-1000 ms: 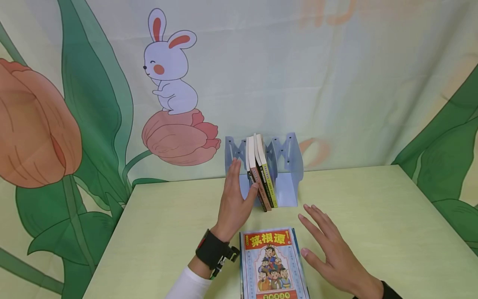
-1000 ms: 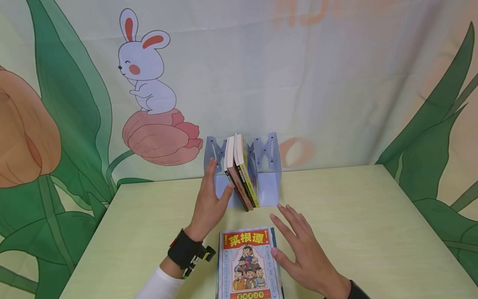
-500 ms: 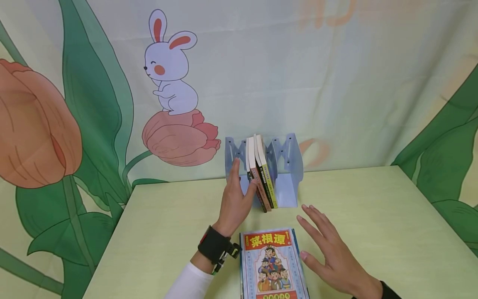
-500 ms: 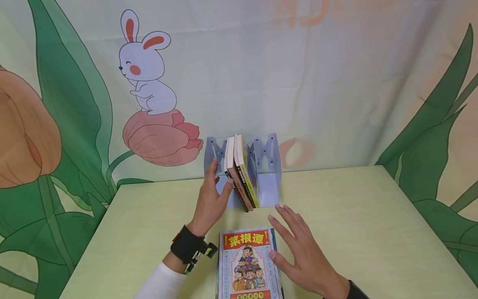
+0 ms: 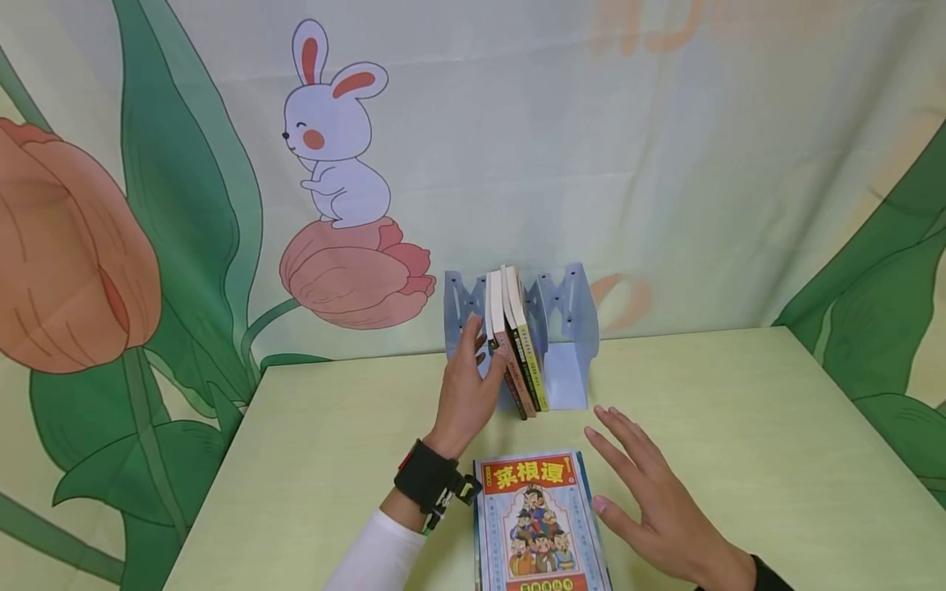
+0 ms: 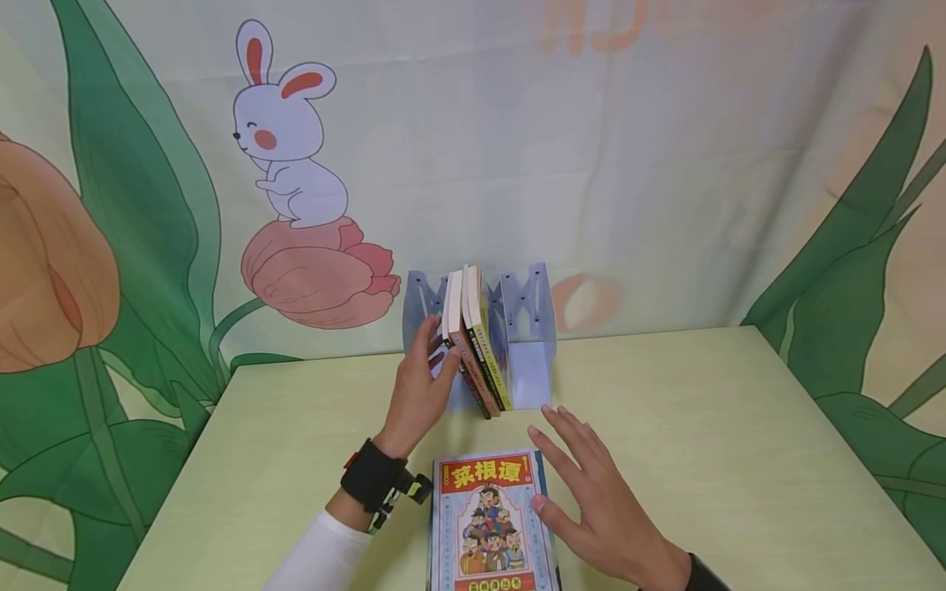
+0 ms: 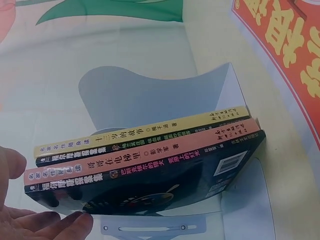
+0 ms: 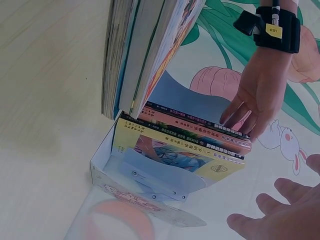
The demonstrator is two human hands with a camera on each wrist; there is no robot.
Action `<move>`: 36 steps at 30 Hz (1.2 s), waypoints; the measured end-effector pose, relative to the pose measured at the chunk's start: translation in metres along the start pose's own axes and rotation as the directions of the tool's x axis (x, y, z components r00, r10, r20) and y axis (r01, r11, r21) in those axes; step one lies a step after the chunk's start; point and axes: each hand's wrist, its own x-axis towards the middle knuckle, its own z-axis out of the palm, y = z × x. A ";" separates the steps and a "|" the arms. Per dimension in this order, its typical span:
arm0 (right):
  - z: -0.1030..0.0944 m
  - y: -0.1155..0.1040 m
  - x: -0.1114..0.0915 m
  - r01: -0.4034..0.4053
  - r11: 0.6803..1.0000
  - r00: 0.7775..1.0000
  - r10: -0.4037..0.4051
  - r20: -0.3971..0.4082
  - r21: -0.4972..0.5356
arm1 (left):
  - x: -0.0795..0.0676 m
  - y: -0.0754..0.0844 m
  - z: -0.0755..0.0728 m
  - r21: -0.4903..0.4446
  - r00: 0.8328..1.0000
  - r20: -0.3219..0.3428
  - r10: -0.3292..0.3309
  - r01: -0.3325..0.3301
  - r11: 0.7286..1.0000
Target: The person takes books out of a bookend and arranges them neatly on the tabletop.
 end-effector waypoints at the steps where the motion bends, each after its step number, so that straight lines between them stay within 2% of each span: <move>1: 0.000 0.000 0.000 0.001 1.000 1.000 -0.001 -0.002 -0.003 | 0.000 0.000 0.000 -0.004 1.000 0.002 -0.004 0.004 1.000; 19: 0.000 -0.001 -0.001 0.006 1.000 1.000 -0.006 0.012 -0.010 | 0.006 -0.002 0.002 -0.007 0.998 0.024 -0.065 0.066 0.998; 28: 0.002 -0.002 0.000 -0.004 1.000 1.000 0.005 0.028 -0.020 | 0.007 -0.004 0.002 0.075 0.998 0.034 -0.062 0.059 0.995; 36: 0.006 0.000 -0.001 -0.011 1.000 1.000 0.011 0.002 -0.015 | 0.009 -0.005 0.002 0.084 0.996 0.041 -0.083 0.079 0.993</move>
